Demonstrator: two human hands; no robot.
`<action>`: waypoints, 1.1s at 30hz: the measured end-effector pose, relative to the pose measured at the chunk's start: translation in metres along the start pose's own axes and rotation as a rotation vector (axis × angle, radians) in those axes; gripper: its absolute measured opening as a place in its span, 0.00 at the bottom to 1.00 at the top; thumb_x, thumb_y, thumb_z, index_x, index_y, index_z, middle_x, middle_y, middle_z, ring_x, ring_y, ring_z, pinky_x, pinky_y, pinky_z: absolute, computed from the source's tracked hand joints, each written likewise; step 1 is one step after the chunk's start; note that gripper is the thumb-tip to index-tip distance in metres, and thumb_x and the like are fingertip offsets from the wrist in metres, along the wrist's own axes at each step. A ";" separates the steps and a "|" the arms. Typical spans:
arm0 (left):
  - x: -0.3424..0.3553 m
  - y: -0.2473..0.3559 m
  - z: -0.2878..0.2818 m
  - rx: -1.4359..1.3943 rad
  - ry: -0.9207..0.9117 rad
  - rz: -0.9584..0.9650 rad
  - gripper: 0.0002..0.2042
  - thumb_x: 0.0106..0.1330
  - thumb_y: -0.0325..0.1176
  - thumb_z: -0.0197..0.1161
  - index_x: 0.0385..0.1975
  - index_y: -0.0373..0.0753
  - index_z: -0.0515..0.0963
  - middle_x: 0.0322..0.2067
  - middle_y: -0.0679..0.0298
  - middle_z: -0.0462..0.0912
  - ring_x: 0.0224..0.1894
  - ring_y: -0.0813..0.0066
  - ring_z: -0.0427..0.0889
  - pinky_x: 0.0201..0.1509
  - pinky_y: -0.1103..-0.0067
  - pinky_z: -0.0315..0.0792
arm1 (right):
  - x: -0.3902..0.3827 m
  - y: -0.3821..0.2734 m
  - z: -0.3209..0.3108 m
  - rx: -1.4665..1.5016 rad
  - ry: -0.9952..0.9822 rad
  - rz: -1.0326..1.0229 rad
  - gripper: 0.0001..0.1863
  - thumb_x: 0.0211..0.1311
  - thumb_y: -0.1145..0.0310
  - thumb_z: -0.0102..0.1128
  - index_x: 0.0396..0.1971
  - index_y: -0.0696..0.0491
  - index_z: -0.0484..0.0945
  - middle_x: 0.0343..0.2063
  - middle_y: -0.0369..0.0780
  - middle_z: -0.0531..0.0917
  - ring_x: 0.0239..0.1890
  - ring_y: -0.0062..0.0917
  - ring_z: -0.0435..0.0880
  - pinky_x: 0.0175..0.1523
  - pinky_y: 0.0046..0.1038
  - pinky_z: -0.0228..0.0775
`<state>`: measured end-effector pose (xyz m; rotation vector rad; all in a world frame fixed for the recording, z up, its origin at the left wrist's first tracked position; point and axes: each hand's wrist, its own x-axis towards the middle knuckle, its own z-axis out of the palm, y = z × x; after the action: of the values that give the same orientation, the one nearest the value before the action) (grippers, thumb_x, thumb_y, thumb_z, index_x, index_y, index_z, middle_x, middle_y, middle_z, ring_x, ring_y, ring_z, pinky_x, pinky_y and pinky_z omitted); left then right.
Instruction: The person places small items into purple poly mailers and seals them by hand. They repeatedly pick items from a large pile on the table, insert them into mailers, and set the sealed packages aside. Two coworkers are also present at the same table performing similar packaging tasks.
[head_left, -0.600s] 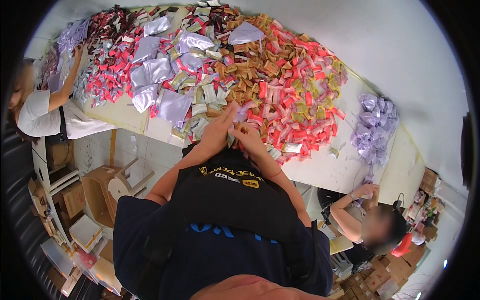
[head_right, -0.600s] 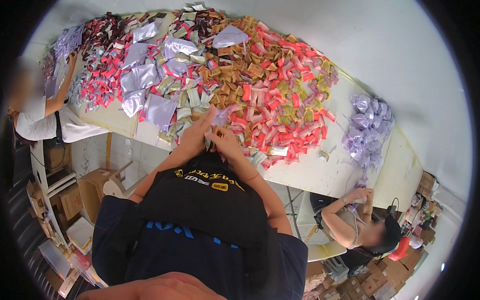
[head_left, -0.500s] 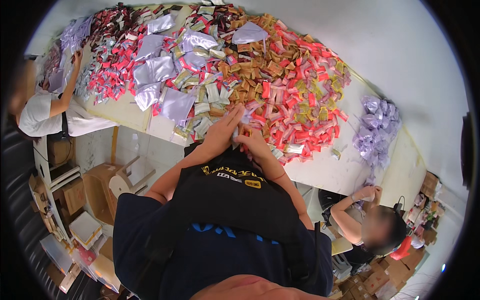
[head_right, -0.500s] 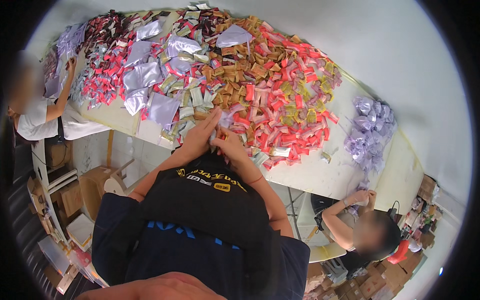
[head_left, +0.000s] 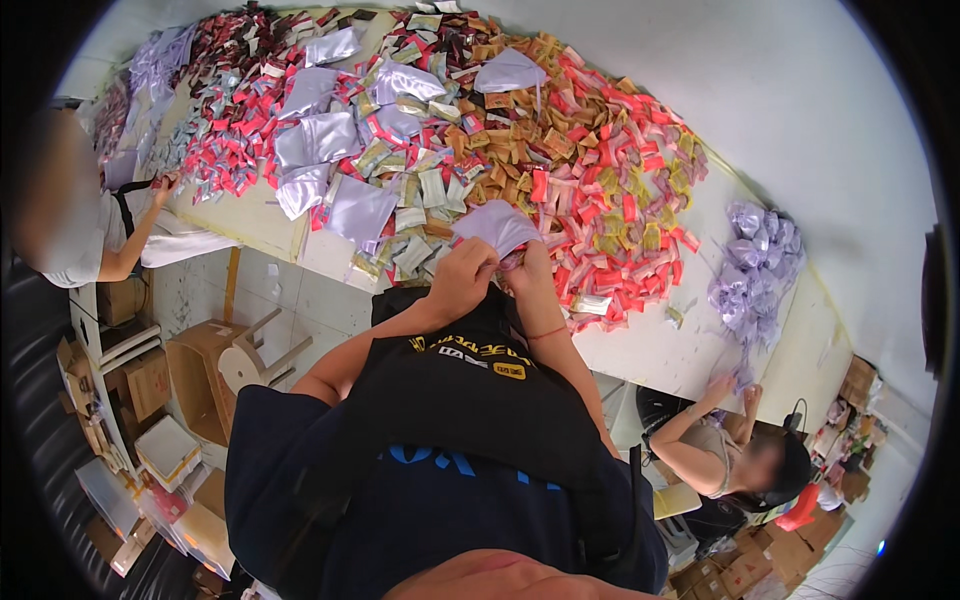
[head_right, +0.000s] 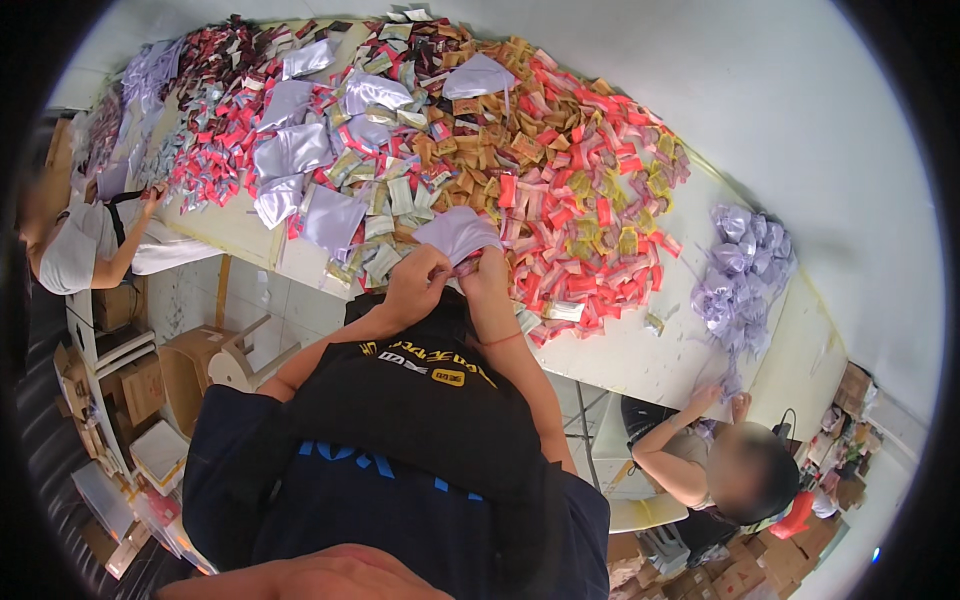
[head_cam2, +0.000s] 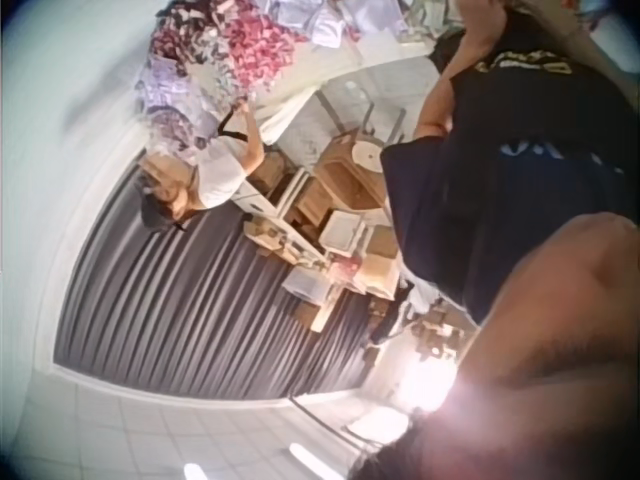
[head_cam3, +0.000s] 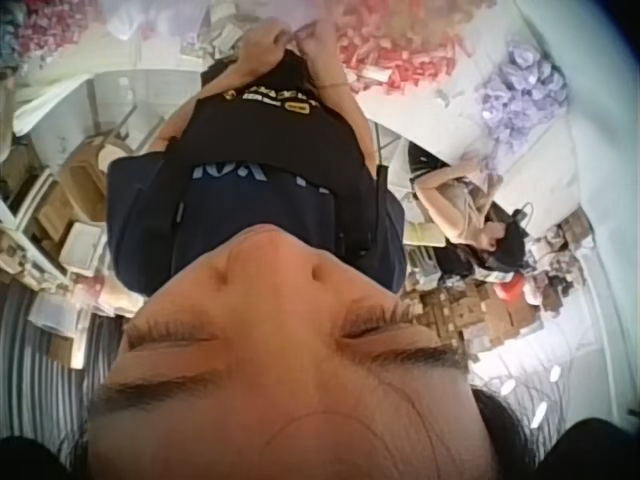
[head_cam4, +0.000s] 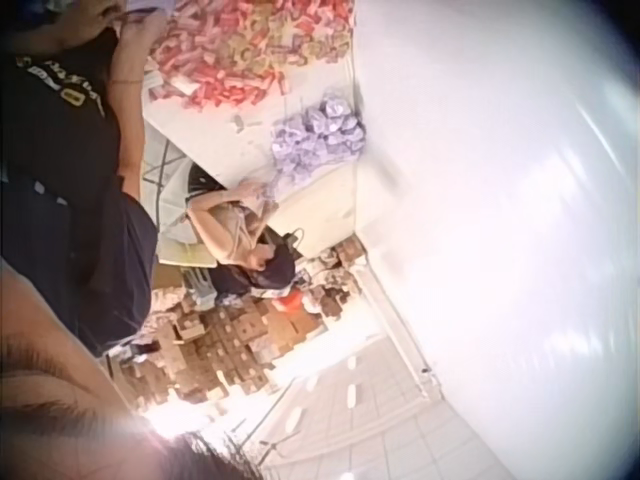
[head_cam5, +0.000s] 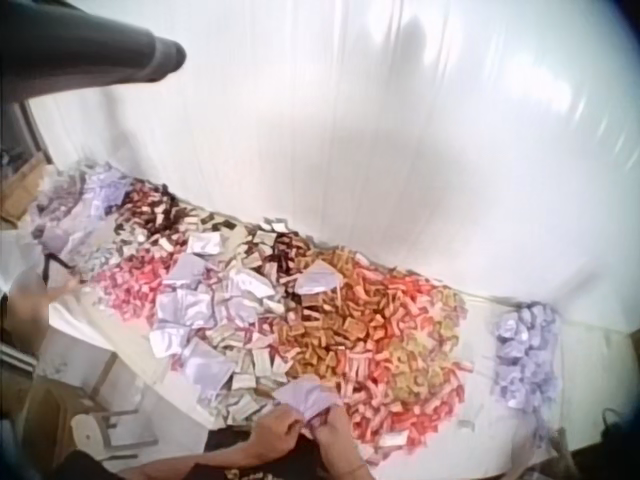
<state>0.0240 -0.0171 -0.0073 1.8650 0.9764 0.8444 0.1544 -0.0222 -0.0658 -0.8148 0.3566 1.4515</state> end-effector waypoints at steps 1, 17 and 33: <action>-0.001 0.000 0.001 -0.051 -0.010 -0.054 0.04 0.52 0.19 0.56 0.26 0.36 0.71 0.25 0.59 0.72 0.27 0.61 0.75 0.28 0.73 0.68 | 0.004 0.001 0.000 0.017 -0.004 -0.024 0.13 0.64 0.72 0.41 0.44 0.59 0.72 0.41 0.43 0.79 0.44 0.35 0.79 0.48 0.36 0.74; 0.001 -0.044 0.015 -0.213 -0.056 -0.250 0.09 0.52 0.21 0.59 0.34 0.35 0.75 0.25 0.59 0.74 0.27 0.67 0.77 0.30 0.76 0.70 | -0.025 0.003 -0.046 -0.944 -0.008 -0.190 0.12 0.55 0.73 0.54 0.39 0.58 0.75 0.32 0.38 0.80 0.31 0.31 0.80 0.39 0.26 0.71; 0.010 -0.075 0.028 0.085 -0.072 -0.182 0.02 0.53 0.28 0.61 0.25 0.39 0.76 0.25 0.60 0.76 0.28 0.63 0.78 0.31 0.72 0.70 | -0.020 -0.015 -0.060 -1.938 0.002 -0.607 0.10 0.51 0.70 0.59 0.33 0.58 0.76 0.30 0.49 0.79 0.34 0.42 0.79 0.38 0.37 0.71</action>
<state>0.0299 0.0066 -0.0840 1.8319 1.1322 0.6317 0.1813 -0.0763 -0.0903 -2.1173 -1.4608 0.8250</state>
